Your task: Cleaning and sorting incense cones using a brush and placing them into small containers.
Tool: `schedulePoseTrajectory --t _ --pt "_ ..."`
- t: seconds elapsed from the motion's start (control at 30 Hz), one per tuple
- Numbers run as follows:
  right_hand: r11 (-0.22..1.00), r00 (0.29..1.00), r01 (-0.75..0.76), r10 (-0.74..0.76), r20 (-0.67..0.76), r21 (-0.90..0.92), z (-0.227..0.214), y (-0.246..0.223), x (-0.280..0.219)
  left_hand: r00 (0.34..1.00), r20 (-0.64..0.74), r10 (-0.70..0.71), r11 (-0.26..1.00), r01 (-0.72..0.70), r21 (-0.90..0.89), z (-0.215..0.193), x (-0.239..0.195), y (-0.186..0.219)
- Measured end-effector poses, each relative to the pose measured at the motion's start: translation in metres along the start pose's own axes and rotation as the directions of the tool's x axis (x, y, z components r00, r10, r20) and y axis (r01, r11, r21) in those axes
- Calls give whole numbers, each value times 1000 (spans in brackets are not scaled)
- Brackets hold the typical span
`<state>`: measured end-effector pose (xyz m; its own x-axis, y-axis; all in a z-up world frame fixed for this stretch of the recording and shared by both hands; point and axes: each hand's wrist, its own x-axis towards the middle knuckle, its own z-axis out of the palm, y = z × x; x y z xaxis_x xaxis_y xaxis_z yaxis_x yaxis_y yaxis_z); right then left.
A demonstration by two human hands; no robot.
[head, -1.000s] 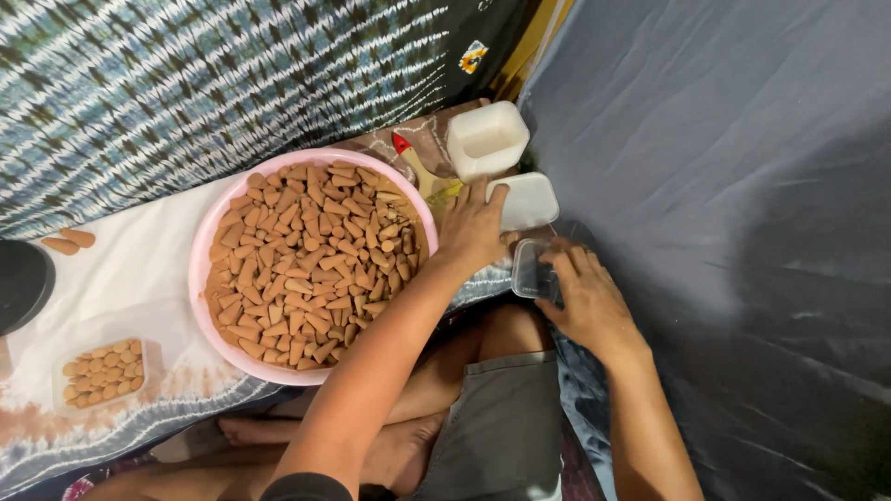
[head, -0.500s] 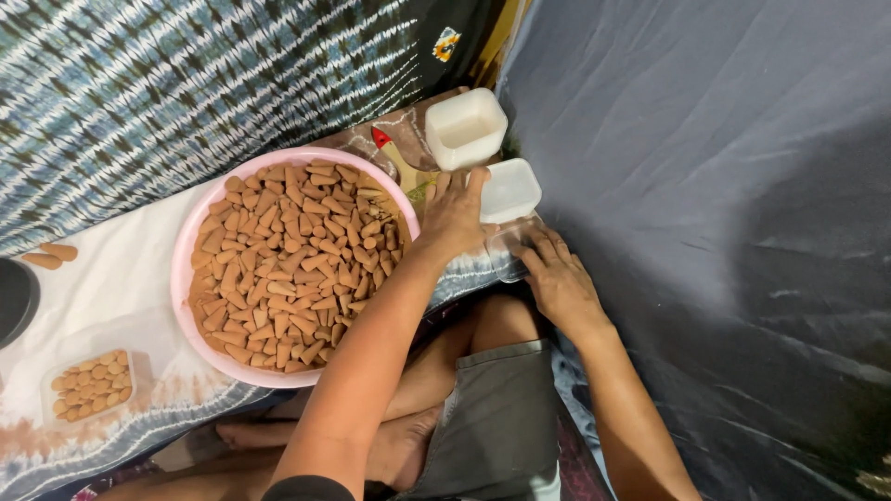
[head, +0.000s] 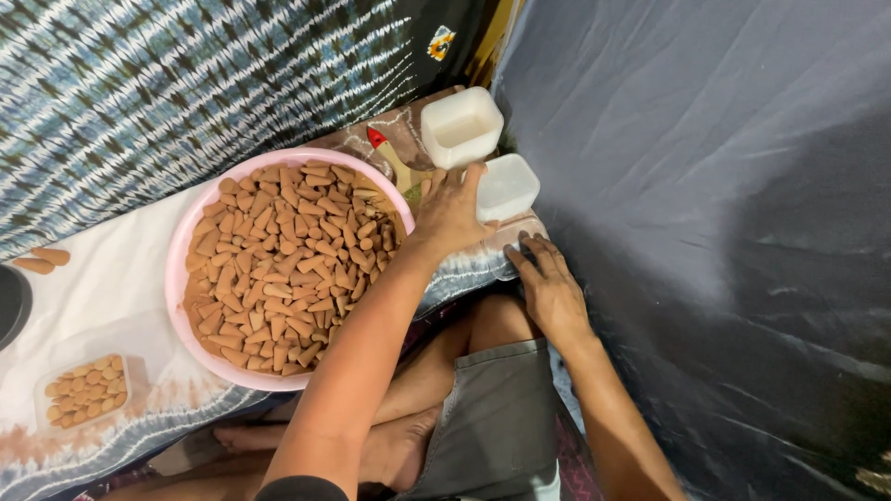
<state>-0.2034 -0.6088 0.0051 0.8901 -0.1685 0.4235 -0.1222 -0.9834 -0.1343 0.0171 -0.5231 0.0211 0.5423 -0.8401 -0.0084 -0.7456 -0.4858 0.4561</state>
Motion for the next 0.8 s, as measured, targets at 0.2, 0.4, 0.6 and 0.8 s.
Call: schedulePoseTrajectory --t 0.2,0.4,0.6,0.8 --pt "1000 997 9 -8 -74 9 10 -1 2 1000 -29 -7 999 5 -51 -7 -4 3" --pt "997 979 -61 70 -194 52 4 -4 22 1000 -26 -6 1000 5 -29 1 -4 0" --pt "983 948 -173 148 -283 -65 22 2 20 1000 -14 9 1000 -9 -5 5 -6 0" --pt "968 936 -232 196 -292 -97 37 8 20 1000 -5 23 1000 -23 -2 -5 -17 9"
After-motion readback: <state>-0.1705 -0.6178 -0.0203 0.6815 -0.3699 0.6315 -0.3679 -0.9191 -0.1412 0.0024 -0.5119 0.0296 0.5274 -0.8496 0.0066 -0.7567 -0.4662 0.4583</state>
